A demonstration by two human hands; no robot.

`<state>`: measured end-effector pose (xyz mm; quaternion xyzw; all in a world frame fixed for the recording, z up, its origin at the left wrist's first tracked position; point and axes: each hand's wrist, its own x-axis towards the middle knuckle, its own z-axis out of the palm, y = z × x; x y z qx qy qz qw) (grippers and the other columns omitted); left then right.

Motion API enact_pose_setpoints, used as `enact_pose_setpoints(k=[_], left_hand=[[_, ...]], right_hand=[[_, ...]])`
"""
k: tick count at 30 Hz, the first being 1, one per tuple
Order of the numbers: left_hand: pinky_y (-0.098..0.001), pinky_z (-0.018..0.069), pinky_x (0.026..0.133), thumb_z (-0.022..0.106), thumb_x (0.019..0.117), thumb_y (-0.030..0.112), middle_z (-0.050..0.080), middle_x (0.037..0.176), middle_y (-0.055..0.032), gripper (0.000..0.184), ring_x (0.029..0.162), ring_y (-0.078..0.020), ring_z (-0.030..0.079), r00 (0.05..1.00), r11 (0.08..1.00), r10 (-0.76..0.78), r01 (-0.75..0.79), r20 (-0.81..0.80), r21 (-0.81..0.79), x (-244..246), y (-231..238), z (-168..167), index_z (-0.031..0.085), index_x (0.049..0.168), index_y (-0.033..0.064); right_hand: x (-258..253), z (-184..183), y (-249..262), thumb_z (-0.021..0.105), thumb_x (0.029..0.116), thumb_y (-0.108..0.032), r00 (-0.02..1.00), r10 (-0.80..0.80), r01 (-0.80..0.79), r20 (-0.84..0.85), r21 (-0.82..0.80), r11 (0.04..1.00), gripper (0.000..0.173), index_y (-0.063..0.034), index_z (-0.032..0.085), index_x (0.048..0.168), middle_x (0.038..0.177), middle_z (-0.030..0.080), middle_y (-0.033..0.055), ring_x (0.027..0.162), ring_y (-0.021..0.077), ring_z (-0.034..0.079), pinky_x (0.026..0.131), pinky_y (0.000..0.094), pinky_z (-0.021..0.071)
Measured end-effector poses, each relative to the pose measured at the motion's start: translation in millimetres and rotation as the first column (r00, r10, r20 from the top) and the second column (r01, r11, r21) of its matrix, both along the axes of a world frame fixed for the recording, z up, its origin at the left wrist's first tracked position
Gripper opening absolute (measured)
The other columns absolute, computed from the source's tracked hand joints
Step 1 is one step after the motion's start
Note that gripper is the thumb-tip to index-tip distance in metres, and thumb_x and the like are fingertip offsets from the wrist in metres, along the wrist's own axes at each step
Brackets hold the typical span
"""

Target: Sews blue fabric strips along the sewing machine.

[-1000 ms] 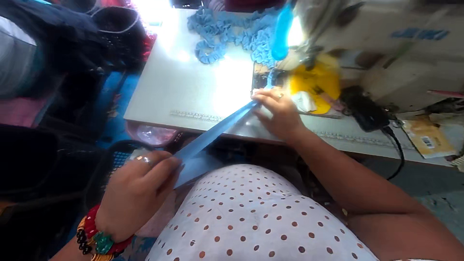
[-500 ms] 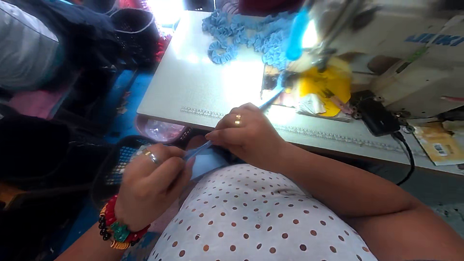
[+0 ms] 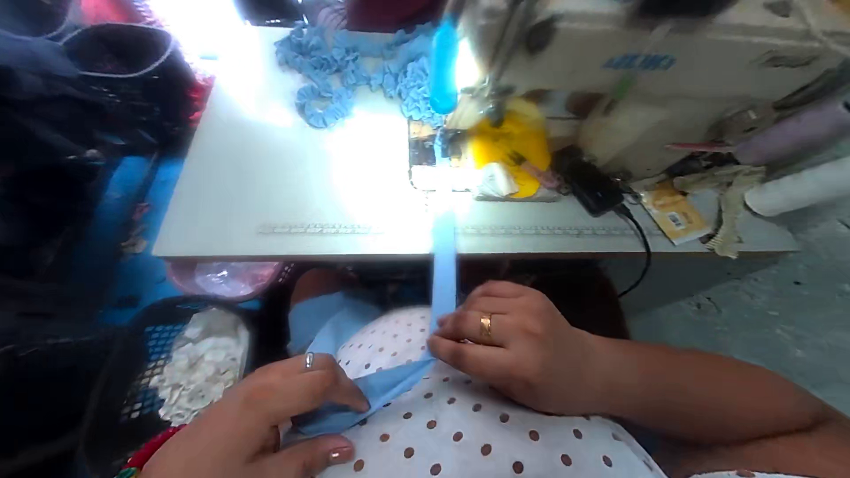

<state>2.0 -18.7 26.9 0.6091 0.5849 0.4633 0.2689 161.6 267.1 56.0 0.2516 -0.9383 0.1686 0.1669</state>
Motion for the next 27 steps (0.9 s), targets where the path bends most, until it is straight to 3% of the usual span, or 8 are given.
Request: enact_pose_setpoints(k=[4,8,14,19,24,27], left_hand=[[-0.0130,0.0498,0.084,0.060,0.1027,0.040,0.069,0.099,0.0062,0.026,0.094,0.0053,0.061,0.997,0.999,-0.015,0.018,0.072,-0.037,-18,16,-22,0.068,0.113,0.0170],[-0.0117,0.0509,0.085,0.062,0.1012,0.037,0.069,0.103,0.0079,0.028,0.096,0.0072,0.061,0.993,0.993,-0.008,0.022,0.120,-0.120,-22,32,-33,0.065,0.120,0.0163],[-0.0139,0.0522,0.082,0.065,0.0984,0.032,0.066,0.102,0.0074,0.033,0.092,0.0044,0.061,0.974,0.979,0.037,0.009,0.222,-0.202,-23,41,-53,0.062,0.128,0.0171],[-0.0155,0.0532,0.086,0.063,0.1007,0.034,0.069,0.110,0.0050,0.030,0.097,0.0045,0.063,0.969,0.976,0.038,0.016,0.244,-0.217,-26,44,-67,0.066,0.124,0.0152],[-0.0184,0.0527,0.093,0.065,0.0984,0.035,0.070,0.110,0.0050,0.028,0.104,0.0031,0.063,0.978,0.976,0.120,-0.085,0.169,-0.200,-24,44,-69,0.069,0.116,0.0133],[-0.0190,0.0545,0.089,0.067,0.0970,0.037,0.070,0.108,0.0052,0.031,0.100,0.0023,0.064,0.966,0.960,0.200,-0.160,0.166,-0.229,-24,42,-68,0.068,0.116,0.0132]], right_hand=[[16,-24,21,0.054,0.1012,-0.011,0.991,-0.048,0.057,0.127,-0.063,0.996,0.021,-0.0143,0.075,0.102,0.093,0.076,0.0047,0.084,0.0182,0.072,0.073,0.0333,0.0577],[6,-52,41,0.052,0.1013,-0.009,0.987,-0.086,0.091,0.136,-0.033,0.995,0.023,-0.0113,0.076,0.100,0.092,0.076,0.0078,0.079,0.0221,0.073,0.065,0.0370,0.0577],[-23,-86,73,0.056,0.0998,-0.006,0.992,-0.126,0.126,-0.006,0.021,0.992,0.021,-0.0079,0.077,0.101,0.092,0.077,0.0094,0.087,0.0230,0.076,0.082,0.0380,0.0620],[-48,-98,97,0.059,0.0960,-0.004,0.981,-0.174,0.176,-0.081,0.019,0.984,0.019,-0.0066,0.078,0.097,0.098,0.078,0.0126,0.097,0.0254,0.076,0.088,0.0404,0.0616],[-81,-105,116,0.058,0.0960,-0.001,0.957,-0.266,0.269,-0.119,0.010,0.963,0.021,-0.0060,0.078,0.100,0.103,0.078,0.0159,0.098,0.0307,0.076,0.085,0.0449,0.0622],[-97,-106,125,0.057,0.0980,-0.004,0.938,-0.336,0.339,-0.090,0.028,0.940,0.023,-0.0065,0.078,0.105,0.108,0.077,0.0164,0.098,0.0325,0.075,0.078,0.0472,0.0613]])
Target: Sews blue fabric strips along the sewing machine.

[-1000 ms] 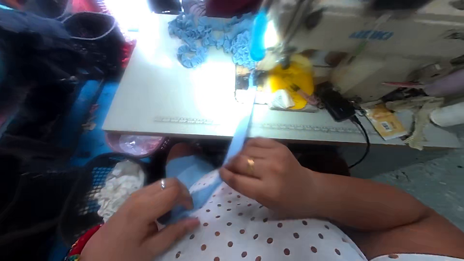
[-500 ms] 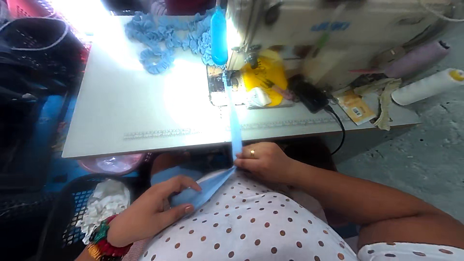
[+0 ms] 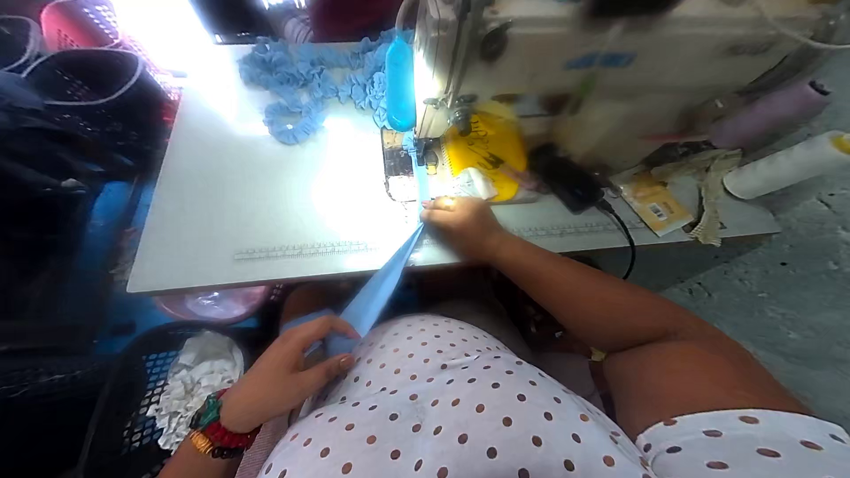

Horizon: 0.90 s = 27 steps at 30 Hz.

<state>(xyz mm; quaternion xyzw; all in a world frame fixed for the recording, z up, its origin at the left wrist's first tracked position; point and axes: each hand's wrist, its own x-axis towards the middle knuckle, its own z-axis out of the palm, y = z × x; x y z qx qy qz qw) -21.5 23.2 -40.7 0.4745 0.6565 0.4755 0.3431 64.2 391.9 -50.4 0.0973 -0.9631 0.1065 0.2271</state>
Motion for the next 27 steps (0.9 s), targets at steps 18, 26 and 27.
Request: enact_pose_setpoints(k=[18,26,27], left_hand=[[-0.0211,0.0514,0.098,0.054,0.1052,0.034,0.072,0.117,0.0006,0.033,0.113,0.0006,0.063,1.000,0.999,-0.026,0.026,0.001,-0.039,21,-52,35,0.074,0.101,0.0075],[-0.0171,0.0477,0.082,0.062,0.1001,0.034,0.067,0.096,-0.0019,0.037,0.096,-0.0016,0.060,0.929,0.983,0.180,-0.156,-0.323,0.099,27,-55,47,0.062,0.073,0.0085],[-0.0190,0.0484,0.084,0.059,0.1017,0.032,0.067,0.097,-0.0039,0.036,0.098,-0.0044,0.061,0.891,0.980,0.196,-0.161,-0.410,0.117,29,-55,52,0.064,0.075,0.0080]], right_hand=[[-22,26,-51,0.069,0.0930,-0.013,0.969,0.159,-0.124,0.188,-0.185,0.975,0.030,-0.0092,0.073,0.122,0.133,0.067,0.0168,0.137,0.0405,0.053,0.117,0.0681,0.0316],[-7,65,-107,0.065,0.0959,-0.022,0.857,0.471,-0.392,0.208,-0.329,0.859,0.030,-0.0112,0.073,0.123,0.130,0.069,0.0073,0.135,0.0263,0.057,0.122,0.0630,0.0280],[-6,68,-112,0.066,0.0965,-0.023,0.850,0.491,-0.416,0.191,-0.328,0.848,0.029,-0.0106,0.073,0.122,0.128,0.070,0.0069,0.132,0.0247,0.059,0.121,0.0608,0.0305]])
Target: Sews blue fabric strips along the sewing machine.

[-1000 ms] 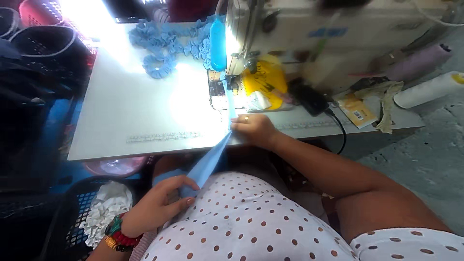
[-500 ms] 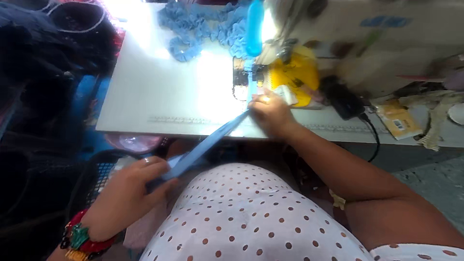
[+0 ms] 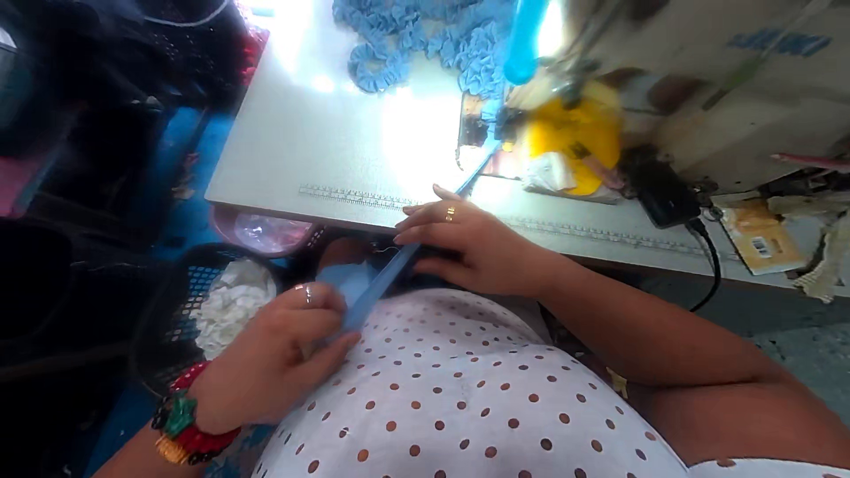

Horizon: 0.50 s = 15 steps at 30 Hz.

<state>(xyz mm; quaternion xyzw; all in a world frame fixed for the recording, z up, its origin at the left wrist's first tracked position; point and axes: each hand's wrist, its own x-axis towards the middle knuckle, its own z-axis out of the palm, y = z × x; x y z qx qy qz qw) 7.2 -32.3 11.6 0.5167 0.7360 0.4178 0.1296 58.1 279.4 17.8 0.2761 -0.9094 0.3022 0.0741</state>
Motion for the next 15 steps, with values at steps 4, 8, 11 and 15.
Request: enact_pose_setpoints(k=[4,8,11,15], left_hand=[[-0.0300,0.0483,0.097,0.050,0.1040,0.023,0.063,0.091,-0.0059,0.035,0.101,-0.0143,0.062,0.965,0.998,-0.011,0.025,-0.263,0.052,4,4,12,0.058,0.073,0.0092],[-0.0324,0.0475,0.099,0.051,0.1018,0.019,0.061,0.088,-0.0061,0.032,0.097,-0.0169,0.061,0.924,0.994,-0.022,0.059,-0.382,0.087,4,8,15,0.055,0.072,0.0096],[-0.0332,0.0488,0.098,0.053,0.1000,0.017,0.062,0.088,-0.0064,0.029,0.094,-0.0177,0.062,0.897,0.993,-0.026,0.075,-0.442,0.092,4,10,19,0.055,0.072,0.0094],[-0.0342,0.0487,0.099,0.052,0.1004,0.017,0.063,0.089,-0.0061,0.028,0.094,-0.0187,0.062,0.861,0.992,-0.050,0.102,-0.507,0.076,4,14,25,0.055,0.073,0.0104]], right_hand=[[1,8,-21,0.065,0.0984,-0.019,0.996,0.044,-0.046,-0.077,-0.022,0.999,0.022,-0.0098,0.077,0.115,0.113,0.074,0.0055,0.114,0.0196,0.068,0.115,0.0501,0.0427],[1,16,-30,0.064,0.0972,-0.013,0.985,0.029,-0.033,-0.172,-0.017,0.999,0.019,-0.0139,0.081,0.104,0.097,0.074,0.0022,0.101,0.0193,0.068,0.100,0.0452,0.0483],[6,23,-29,0.064,0.0959,-0.011,0.975,0.042,-0.030,-0.217,0.059,0.998,0.018,-0.0155,0.081,0.100,0.095,0.073,0.0015,0.097,0.0197,0.066,0.091,0.0418,0.0489],[14,26,-30,0.063,0.0976,-0.010,0.954,0.049,0.001,-0.296,0.165,0.986,0.019,-0.0143,0.080,0.102,0.099,0.075,0.0034,0.101,0.0213,0.068,0.092,0.0405,0.0509]])
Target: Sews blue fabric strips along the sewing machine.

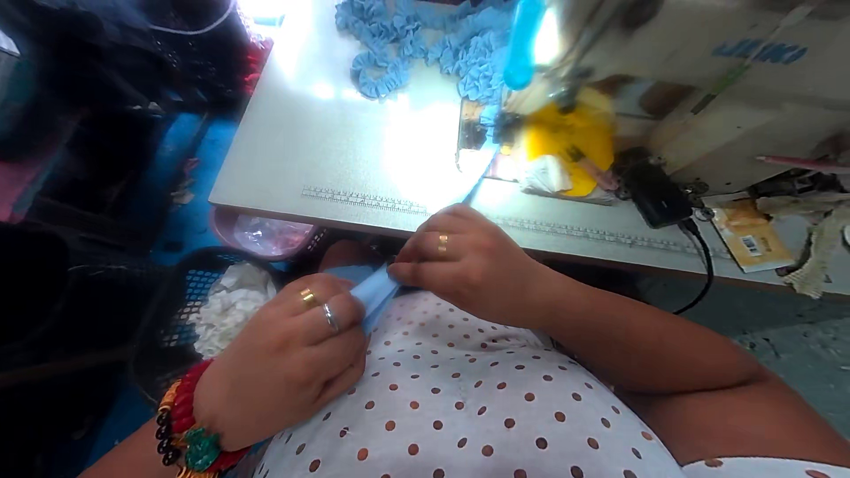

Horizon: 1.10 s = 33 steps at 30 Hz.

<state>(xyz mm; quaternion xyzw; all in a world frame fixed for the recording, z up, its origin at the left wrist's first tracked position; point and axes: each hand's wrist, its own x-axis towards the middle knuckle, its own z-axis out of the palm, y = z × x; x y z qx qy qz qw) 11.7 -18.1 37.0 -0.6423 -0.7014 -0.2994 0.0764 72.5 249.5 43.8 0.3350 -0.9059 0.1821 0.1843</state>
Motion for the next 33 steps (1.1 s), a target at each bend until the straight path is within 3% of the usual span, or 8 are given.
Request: enact_pose_setpoints(k=[6,9,12,15,19,25,29,33], left_hand=[[-0.0370,0.0493,0.098,0.051,0.1020,0.018,0.062,0.089,-0.0067,0.026,0.093,-0.0215,0.063,0.999,1.000,-0.024,0.024,-0.028,-0.001,3,6,8,0.055,0.077,0.0110],[-0.0365,0.0484,0.100,0.050,0.1039,0.029,0.063,0.091,-0.0044,0.030,0.100,-0.0199,0.063,0.983,0.991,-0.120,0.126,0.136,-0.034,3,10,7,0.057,0.079,0.0143],[-0.0309,0.0461,0.085,0.051,0.1037,0.038,0.060,0.087,-0.0020,0.032,0.091,-0.0147,0.059,0.887,0.941,-0.262,0.322,0.381,-0.102,-6,9,3,0.058,0.082,0.0164],[-0.0322,0.0463,0.070,0.051,0.1023,0.037,0.066,0.087,-0.0047,0.030,0.080,-0.0162,0.060,0.830,0.885,-0.284,0.419,0.481,-0.201,-18,7,5,0.065,0.089,0.0136],[-0.0320,0.0498,0.064,0.054,0.1012,0.036,0.066,0.094,-0.0066,0.029,0.080,-0.0153,0.063,0.795,0.817,-0.271,0.488,0.543,-0.306,-32,14,13,0.066,0.091,0.0108],[-0.0258,0.0529,0.070,0.052,0.1029,0.045,0.069,0.092,-0.0007,0.037,0.085,-0.0066,0.065,0.819,0.874,-0.182,0.388,0.545,-0.293,-43,17,-9,0.068,0.091,0.0134],[-0.0305,0.0518,0.061,0.050,0.1014,0.047,0.064,0.075,0.0002,0.040,0.071,-0.0088,0.063,0.885,0.904,-0.028,0.221,0.465,-0.366,-39,14,-19,0.067,0.090,0.0136],[-0.0192,0.0470,0.061,0.049,0.1047,0.044,0.060,0.072,0.0017,0.040,0.067,-0.0001,0.057,0.842,0.946,0.063,0.121,0.536,-0.301,-39,12,-26,0.065,0.090,0.0113]], right_hand=[[10,3,-2,0.060,0.0988,-0.007,0.989,-0.023,0.029,-0.146,0.037,0.999,0.019,-0.0088,0.079,0.100,0.090,0.074,0.0050,0.092,0.0216,0.068,0.086,0.0383,0.0520],[28,6,2,0.058,0.1003,-0.005,0.987,-0.052,0.059,-0.153,0.042,0.997,0.020,-0.0067,0.078,0.099,0.085,0.073,0.0052,0.086,0.0205,0.068,0.083,0.0366,0.0528],[61,3,19,0.054,0.1027,-0.005,0.996,-0.076,0.078,-0.054,0.040,0.996,0.020,-0.0057,0.074,0.104,0.088,0.074,0.0080,0.084,0.0221,0.070,0.082,0.0377,0.0561],[87,-9,38,0.052,0.1036,-0.005,0.994,-0.079,0.079,0.072,0.000,0.997,0.021,-0.0077,0.072,0.107,0.091,0.073,0.0087,0.086,0.0231,0.070,0.080,0.0372,0.0574],[92,-28,54,0.053,0.1032,-0.005,0.988,-0.099,0.102,0.120,-0.018,0.995,0.021,-0.0078,0.074,0.106,0.090,0.074,0.0088,0.087,0.0227,0.072,0.077,0.0352,0.0589],[67,-77,84,0.054,0.1020,-0.003,0.985,-0.172,0.172,0.003,0.035,0.984,0.021,-0.0047,0.075,0.105,0.092,0.076,0.0105,0.089,0.0221,0.076,0.088,0.0366,0.0613],[48,-82,104,0.057,0.0991,-0.003,0.978,-0.205,0.208,-0.044,0.091,0.974,0.019,-0.0040,0.077,0.101,0.091,0.077,0.0106,0.091,0.0234,0.076,0.089,0.0390,0.0612],[26,-88,125,0.059,0.0963,-0.002,0.963,-0.257,0.263,-0.085,0.068,0.962,0.018,-0.0043,0.077,0.099,0.092,0.076,0.0118,0.093,0.0249,0.076,0.090,0.0397,0.0608]])
